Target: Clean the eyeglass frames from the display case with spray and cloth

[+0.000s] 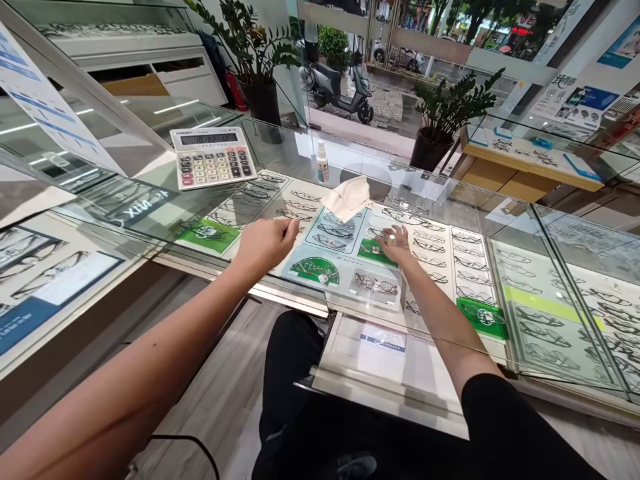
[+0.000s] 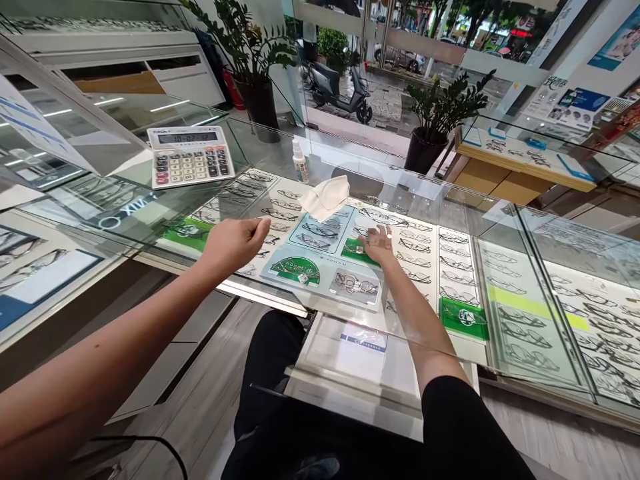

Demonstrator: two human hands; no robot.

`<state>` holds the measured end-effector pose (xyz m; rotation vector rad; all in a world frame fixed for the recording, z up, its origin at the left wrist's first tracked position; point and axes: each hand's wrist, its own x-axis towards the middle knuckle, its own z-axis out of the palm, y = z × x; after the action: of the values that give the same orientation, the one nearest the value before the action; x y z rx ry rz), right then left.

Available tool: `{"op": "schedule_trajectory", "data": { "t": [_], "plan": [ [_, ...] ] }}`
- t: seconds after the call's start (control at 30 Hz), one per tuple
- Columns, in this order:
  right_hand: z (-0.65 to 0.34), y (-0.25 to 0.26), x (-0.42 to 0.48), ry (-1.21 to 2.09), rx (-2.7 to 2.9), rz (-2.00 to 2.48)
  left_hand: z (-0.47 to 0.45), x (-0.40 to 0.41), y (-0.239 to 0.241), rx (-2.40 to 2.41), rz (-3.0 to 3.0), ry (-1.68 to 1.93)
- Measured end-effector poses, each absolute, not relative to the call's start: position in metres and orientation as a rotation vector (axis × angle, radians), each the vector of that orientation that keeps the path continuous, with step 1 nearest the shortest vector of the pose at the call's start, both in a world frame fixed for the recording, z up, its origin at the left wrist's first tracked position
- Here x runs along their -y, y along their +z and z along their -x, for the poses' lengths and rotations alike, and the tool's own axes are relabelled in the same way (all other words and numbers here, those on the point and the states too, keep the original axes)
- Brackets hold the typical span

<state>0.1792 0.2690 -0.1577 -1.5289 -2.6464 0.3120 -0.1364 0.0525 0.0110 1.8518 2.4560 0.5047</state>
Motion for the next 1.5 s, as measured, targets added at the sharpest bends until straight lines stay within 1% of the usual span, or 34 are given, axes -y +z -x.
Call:
{"op": "schedule_trajectory", "data": {
  "t": [0.2, 0.33, 0.47, 0.53, 0.63, 0.7, 0.77, 0.87, 0.93, 0.97, 1.0, 1.07, 1.13, 1.2, 1.27, 1.33, 1.4, 1.5],
  "plan": [
    [-0.176, -0.157, -0.269, 0.392, 2.637, 1.532, 0.135, -0.052, 0.012, -2.438, -1.837, 0.506],
    [-0.175, -0.143, -0.261, 0.391, 2.604, 1.551, 0.135, -0.051, 0.013, -2.433, -1.847, 0.498],
    [-0.169, -0.121, -0.227, 0.237, 2.486, 1.527, 0.133, -0.05, 0.016, -2.415, -1.853, 0.514],
    [-0.164, -0.114, -0.197, 0.254, 2.502, 1.416, 0.132, -0.05, 0.017, -2.411, -1.85, 0.519],
    [-0.157, -0.111, -0.14, 0.445, 2.618, 1.149, 0.131, -0.05, 0.017, -2.417, -1.846, 0.523],
    [-0.157, -0.109, -0.098, 0.555, 2.684, 1.068, 0.132, -0.05, 0.017, -2.421, -1.848, 0.522],
    [-0.161, -0.102, -0.055, 0.834, 2.674, 0.942, 0.132, -0.05, 0.016, -2.422, -1.853, 0.519],
    [-0.176, -0.073, 0.0, 1.179, 2.546, 0.733, 0.133, -0.05, 0.014, -2.429, -1.853, 0.514],
    [-0.189, -0.041, 0.023, 1.29, 2.482, 0.594, 0.133, -0.05, 0.013, -2.439, -1.849, 0.507],
    [-0.196, -0.024, 0.028, 1.293, 2.458, 0.528, 0.133, -0.05, 0.013, -2.443, -1.849, 0.5],
    [-0.202, -0.005, 0.027, 1.263, 2.444, 0.479, 0.132, -0.05, 0.013, -2.444, -1.851, 0.493],
    [-0.214, 0.03, 0.009, 1.099, 2.433, 0.468, 0.132, -0.05, 0.013, -2.442, -1.859, 0.473],
    [-0.223, 0.057, -0.029, 0.807, 2.452, 0.648, 0.131, -0.05, 0.013, -2.449, -1.861, 0.449],
    [-0.228, 0.074, -0.079, 0.455, 2.477, 0.905, 0.131, -0.05, 0.013, -2.458, -1.865, 0.431],
    [-0.231, 0.079, -0.129, 0.116, 2.506, 1.132, 0.13, -0.05, 0.013, -2.465, -1.86, 0.42],
    [-0.229, 0.075, -0.169, -0.116, 2.574, 1.255, 0.13, -0.05, 0.014, -2.463, -1.852, 0.414],
    [-0.224, 0.065, -0.195, -0.246, 2.67, 1.304, 0.13, -0.05, 0.015, -2.464, -1.84, 0.414],
    [-0.214, 0.05, -0.215, -0.35, 2.77, 1.361, 0.129, -0.049, 0.017, -2.453, -1.835, 0.428]
  ]
}}
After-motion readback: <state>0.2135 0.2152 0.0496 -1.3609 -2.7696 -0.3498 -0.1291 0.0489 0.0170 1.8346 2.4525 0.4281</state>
